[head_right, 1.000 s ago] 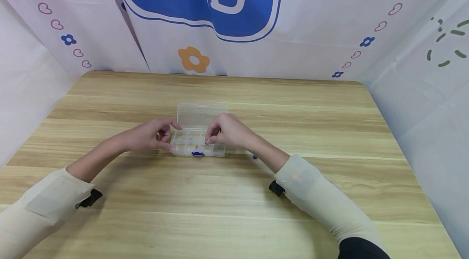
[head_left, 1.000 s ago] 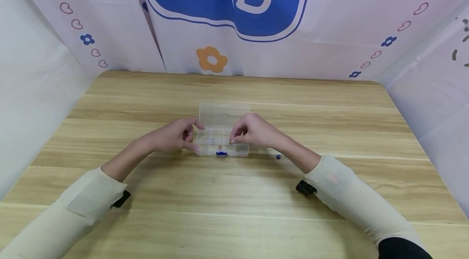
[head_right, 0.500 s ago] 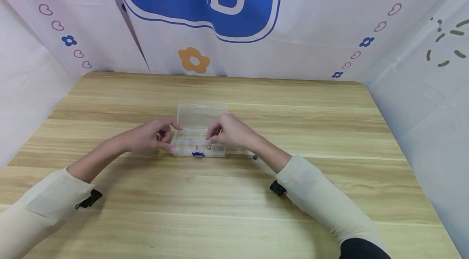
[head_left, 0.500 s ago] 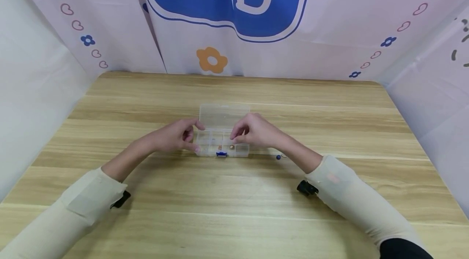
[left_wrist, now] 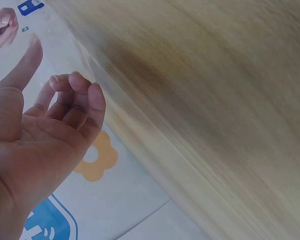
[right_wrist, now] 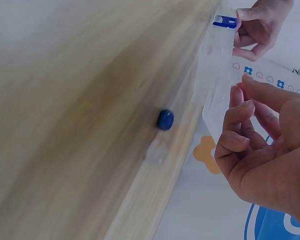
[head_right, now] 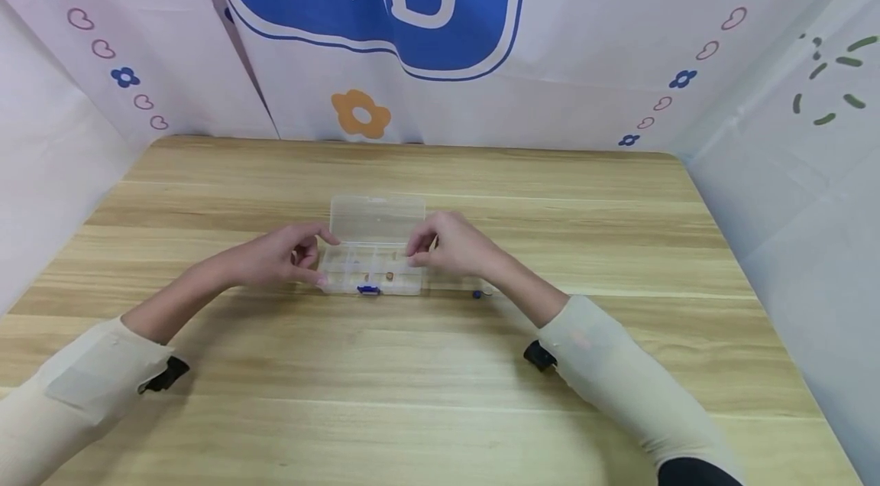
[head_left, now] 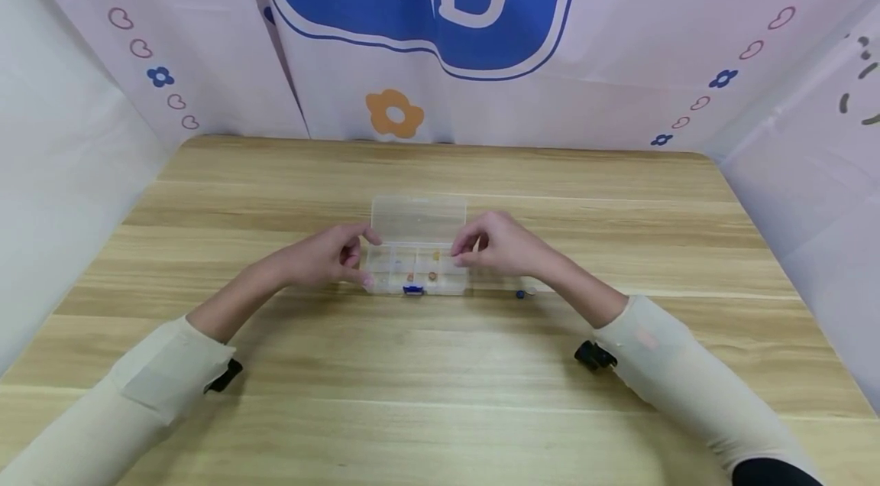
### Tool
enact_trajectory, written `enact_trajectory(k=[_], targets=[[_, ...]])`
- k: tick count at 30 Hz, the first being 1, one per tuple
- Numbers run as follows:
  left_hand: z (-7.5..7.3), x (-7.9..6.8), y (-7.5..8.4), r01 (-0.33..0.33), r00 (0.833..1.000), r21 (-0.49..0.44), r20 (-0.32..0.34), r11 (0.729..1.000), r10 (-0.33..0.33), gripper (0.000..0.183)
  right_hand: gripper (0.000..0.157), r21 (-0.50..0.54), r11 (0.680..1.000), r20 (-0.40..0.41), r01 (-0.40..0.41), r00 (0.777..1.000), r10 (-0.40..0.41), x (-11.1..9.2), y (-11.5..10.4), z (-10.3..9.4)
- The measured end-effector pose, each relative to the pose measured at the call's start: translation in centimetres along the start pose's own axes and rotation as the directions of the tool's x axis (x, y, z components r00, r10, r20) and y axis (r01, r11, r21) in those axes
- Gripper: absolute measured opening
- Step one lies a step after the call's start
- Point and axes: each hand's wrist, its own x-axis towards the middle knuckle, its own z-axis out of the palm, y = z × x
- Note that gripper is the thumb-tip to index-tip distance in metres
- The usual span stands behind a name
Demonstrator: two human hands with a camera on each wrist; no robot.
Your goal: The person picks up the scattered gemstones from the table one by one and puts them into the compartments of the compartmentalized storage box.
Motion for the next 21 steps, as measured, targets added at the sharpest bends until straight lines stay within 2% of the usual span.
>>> enact_trajectory(k=[10,21], targets=[[-0.1,0.1,-0.2,-0.004,1.0,0.01,0.001,1.0,0.004,0.051,0.004,0.004,1.0,-0.024,-0.016,1.0,0.016,-1.5,1.6,-0.9],[-0.2,0.2,-0.2,-0.005,1.0,0.012,0.015,1.0,0.005,0.053,0.004,0.013,0.999,0.044,-0.036,0.998,0.036,-3.5,3.4,-1.7]])
